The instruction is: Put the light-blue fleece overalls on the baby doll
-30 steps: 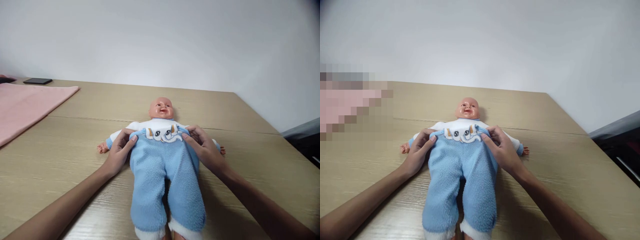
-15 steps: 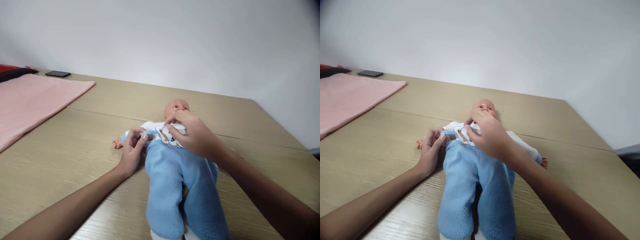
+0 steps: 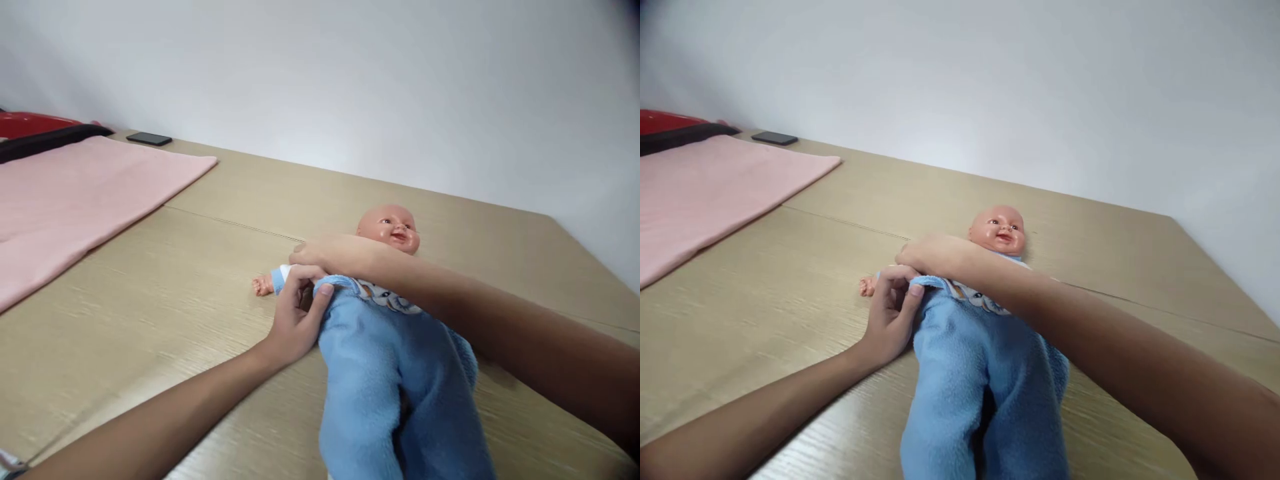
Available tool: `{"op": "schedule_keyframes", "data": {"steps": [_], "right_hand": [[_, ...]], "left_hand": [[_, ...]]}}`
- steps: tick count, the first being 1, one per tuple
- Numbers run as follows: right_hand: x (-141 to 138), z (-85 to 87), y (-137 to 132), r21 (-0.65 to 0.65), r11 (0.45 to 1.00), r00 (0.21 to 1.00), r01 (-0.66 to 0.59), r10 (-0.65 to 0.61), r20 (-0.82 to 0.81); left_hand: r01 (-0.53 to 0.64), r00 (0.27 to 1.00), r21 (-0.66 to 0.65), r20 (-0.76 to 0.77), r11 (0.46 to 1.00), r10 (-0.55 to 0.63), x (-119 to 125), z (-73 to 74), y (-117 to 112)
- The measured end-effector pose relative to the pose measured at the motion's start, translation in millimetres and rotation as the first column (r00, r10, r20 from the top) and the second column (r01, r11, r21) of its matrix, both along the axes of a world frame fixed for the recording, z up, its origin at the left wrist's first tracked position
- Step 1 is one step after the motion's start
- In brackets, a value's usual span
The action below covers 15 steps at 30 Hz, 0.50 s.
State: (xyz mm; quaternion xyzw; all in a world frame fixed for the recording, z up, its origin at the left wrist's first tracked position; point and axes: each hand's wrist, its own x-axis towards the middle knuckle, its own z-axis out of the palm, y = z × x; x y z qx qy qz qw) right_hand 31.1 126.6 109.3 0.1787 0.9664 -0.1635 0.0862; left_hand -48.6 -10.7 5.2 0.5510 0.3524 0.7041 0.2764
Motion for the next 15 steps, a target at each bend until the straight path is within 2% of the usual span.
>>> {"op": "schedule_keyframes", "data": {"steps": [2, 5, 7, 9, 11, 13, 15], "right_hand": [[6.7, 3.1, 0.6, 0.021, 0.998, 0.998, -0.053, 0.053, 0.018], [31.1, 14.0, 1.2, 0.045, 0.998, 0.993, -0.045, 0.05, -0.11], [51.6, 17.5, 0.6, -0.017, 0.999, 0.963, 0.035, -0.039, -0.268], [71.0, 15.7, -0.7, -0.13, 0.985, 0.9, 0.112, -0.156, -0.407], [86.4, 10.8, -2.6, -0.233, 0.965, 0.843, 0.121, -0.224, -0.49], [96.3, 6.2, -5.8, -0.267, 0.96, 0.825, 0.084, -0.217, -0.522], [100.6, 3.9, -10.1, -0.252, 0.967, 0.842, 0.046, -0.173, -0.511]], "left_hand": [[-0.005, 1.0, 0.042, -0.025, 0.999, 0.006, -0.2, 1.4, -0.8], [0.05, 0.995, 0.171, -0.098, 0.984, -0.033, -3.0, 1.6, -1.9], [0.132, 0.977, 0.269, -0.197, 0.954, -0.079, -7.2, -0.3, -2.3], [0.207, 0.951, 0.341, -0.29, 0.917, -0.107, -12.0, -3.7, -2.5], [0.239, 0.937, 0.365, -0.331, 0.9, -0.115, -15.3, -8.0, -3.2], [0.209, 0.955, 0.37, -0.278, 0.905, -0.106, -15.0, -11.2, -4.3], [0.122, 0.985, 0.349, -0.154, 0.929, -0.071, -10.7, -11.2, -5.4]]}}
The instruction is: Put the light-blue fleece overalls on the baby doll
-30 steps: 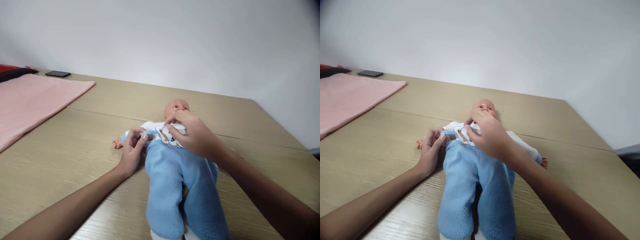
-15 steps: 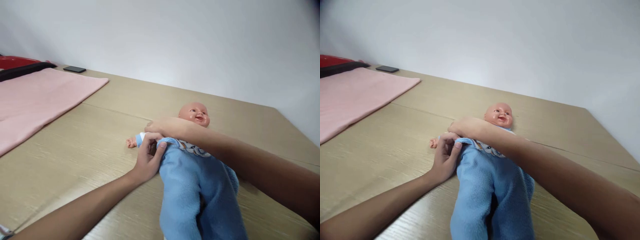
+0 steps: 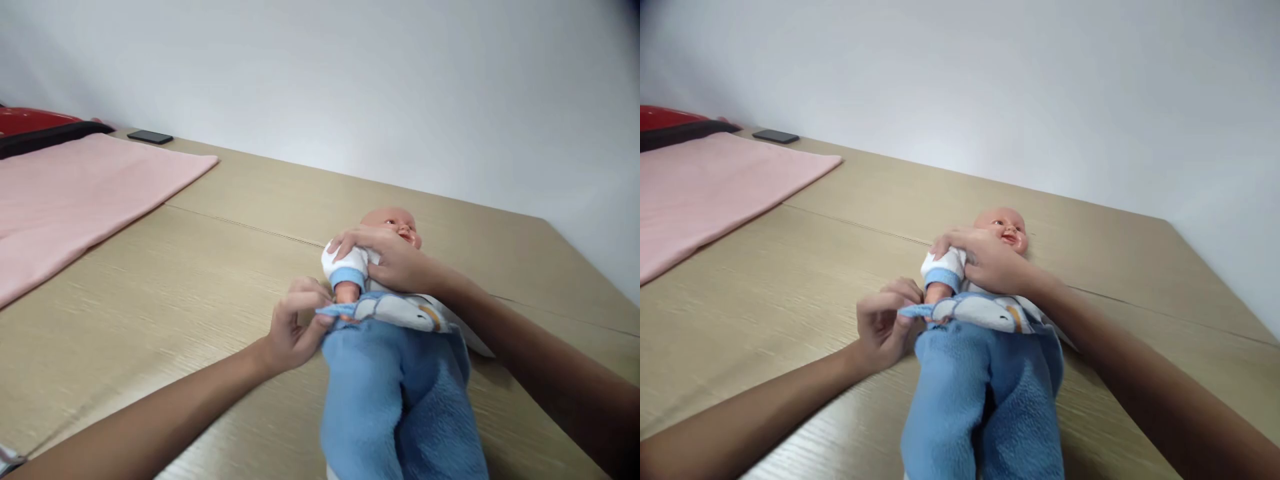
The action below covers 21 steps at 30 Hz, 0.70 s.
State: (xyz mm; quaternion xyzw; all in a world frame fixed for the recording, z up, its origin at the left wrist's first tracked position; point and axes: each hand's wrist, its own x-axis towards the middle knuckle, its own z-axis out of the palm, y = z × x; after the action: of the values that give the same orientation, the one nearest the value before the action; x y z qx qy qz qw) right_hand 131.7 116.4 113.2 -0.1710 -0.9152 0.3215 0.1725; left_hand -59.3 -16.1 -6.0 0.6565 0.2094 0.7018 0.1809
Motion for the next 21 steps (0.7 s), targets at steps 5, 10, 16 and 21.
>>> {"op": "schedule_keyframes", "data": {"steps": [5, 10, 16, 21], "right_hand": [[-2.5, 3.3, -4.2, -0.038, 0.994, 0.99, -0.1, 0.103, 0.1], [-3.6, 16.0, 2.1, -0.266, 0.964, 0.983, -0.013, 0.062, 0.174], [-14.5, 20.1, -28.1, -0.086, 0.89, 0.844, 0.448, -0.389, 0.369], [-22.4, 3.0, -41.3, 0.113, 0.768, 0.709, 0.63, -0.629, 0.32]], "left_hand": [[-0.161, 0.959, -0.373, 0.162, 0.914, 0.234, 14.3, 19.7, 7.7], [0.156, 0.919, -0.672, 0.368, 0.724, 0.143, 11.1, 34.1, 26.6], [0.43, 0.847, -0.722, 0.531, 0.542, 0.035, -2.1, 25.4, 36.2], [0.49, 0.84, -0.748, 0.543, 0.447, -0.012, -3.3, 18.3, 53.9]]}}
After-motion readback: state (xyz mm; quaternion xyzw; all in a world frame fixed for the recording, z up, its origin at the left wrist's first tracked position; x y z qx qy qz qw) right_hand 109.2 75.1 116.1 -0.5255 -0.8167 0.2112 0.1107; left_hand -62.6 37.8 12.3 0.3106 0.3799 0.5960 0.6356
